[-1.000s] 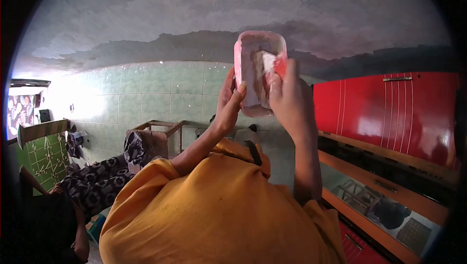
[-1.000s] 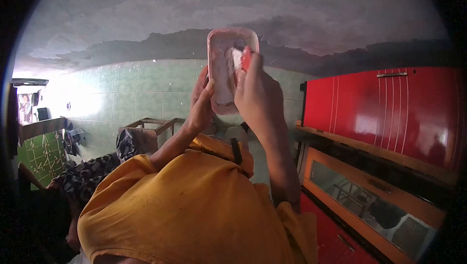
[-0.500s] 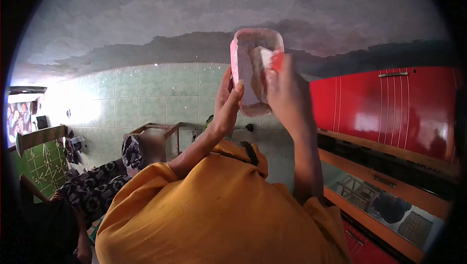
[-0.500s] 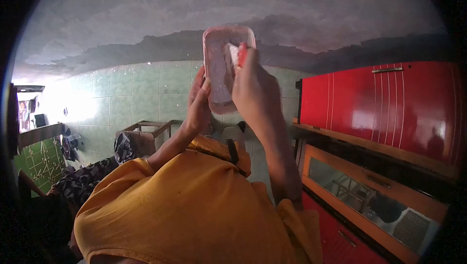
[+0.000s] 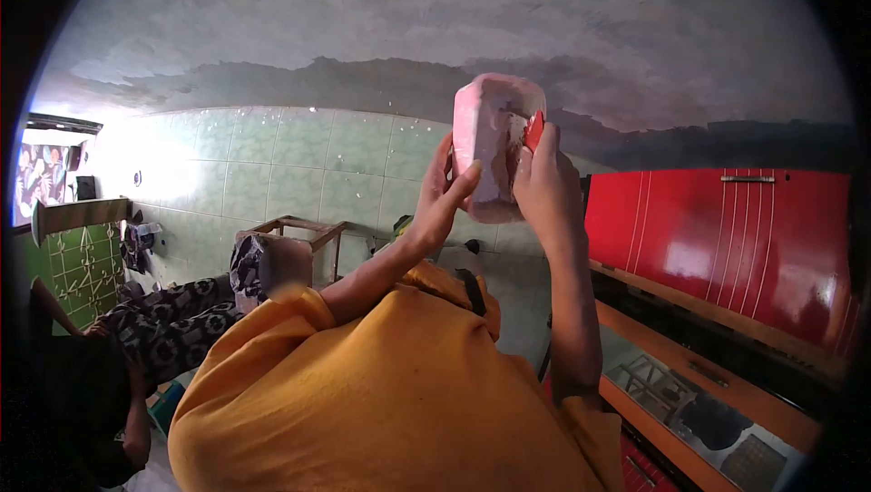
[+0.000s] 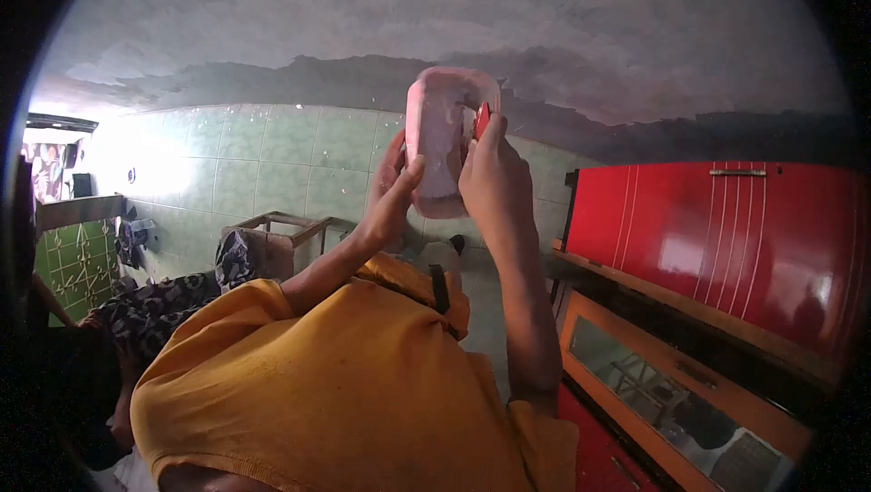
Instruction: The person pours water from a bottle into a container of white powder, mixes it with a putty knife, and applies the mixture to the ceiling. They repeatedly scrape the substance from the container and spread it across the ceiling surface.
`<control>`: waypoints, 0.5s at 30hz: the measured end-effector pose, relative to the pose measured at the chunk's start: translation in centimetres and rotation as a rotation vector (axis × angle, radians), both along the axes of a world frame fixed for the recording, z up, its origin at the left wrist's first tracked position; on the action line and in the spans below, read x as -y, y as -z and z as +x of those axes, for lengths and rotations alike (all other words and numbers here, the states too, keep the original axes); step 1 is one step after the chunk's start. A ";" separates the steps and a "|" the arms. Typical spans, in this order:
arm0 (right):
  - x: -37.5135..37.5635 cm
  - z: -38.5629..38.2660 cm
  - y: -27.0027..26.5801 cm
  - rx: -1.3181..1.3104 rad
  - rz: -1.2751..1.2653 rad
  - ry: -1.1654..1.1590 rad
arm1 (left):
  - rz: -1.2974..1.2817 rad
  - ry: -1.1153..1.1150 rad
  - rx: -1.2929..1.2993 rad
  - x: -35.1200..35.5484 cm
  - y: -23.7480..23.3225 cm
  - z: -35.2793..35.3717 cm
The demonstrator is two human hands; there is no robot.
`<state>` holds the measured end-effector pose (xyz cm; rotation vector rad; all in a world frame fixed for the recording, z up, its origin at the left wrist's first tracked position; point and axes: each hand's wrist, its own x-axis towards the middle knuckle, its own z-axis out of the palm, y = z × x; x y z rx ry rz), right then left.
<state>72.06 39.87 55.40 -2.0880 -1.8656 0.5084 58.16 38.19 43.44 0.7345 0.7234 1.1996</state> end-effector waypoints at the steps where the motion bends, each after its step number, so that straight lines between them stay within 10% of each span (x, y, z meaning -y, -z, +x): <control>1: -0.4 0.1 0.1 0.010 0.000 -0.021 | 0.016 -0.009 0.018 -0.3 0.3 0.0; 15: 0.5 2.4 -1.1 -0.207 0.261 0.077 | 0.000 0.038 -0.077 -1.1 -1.2 -0.3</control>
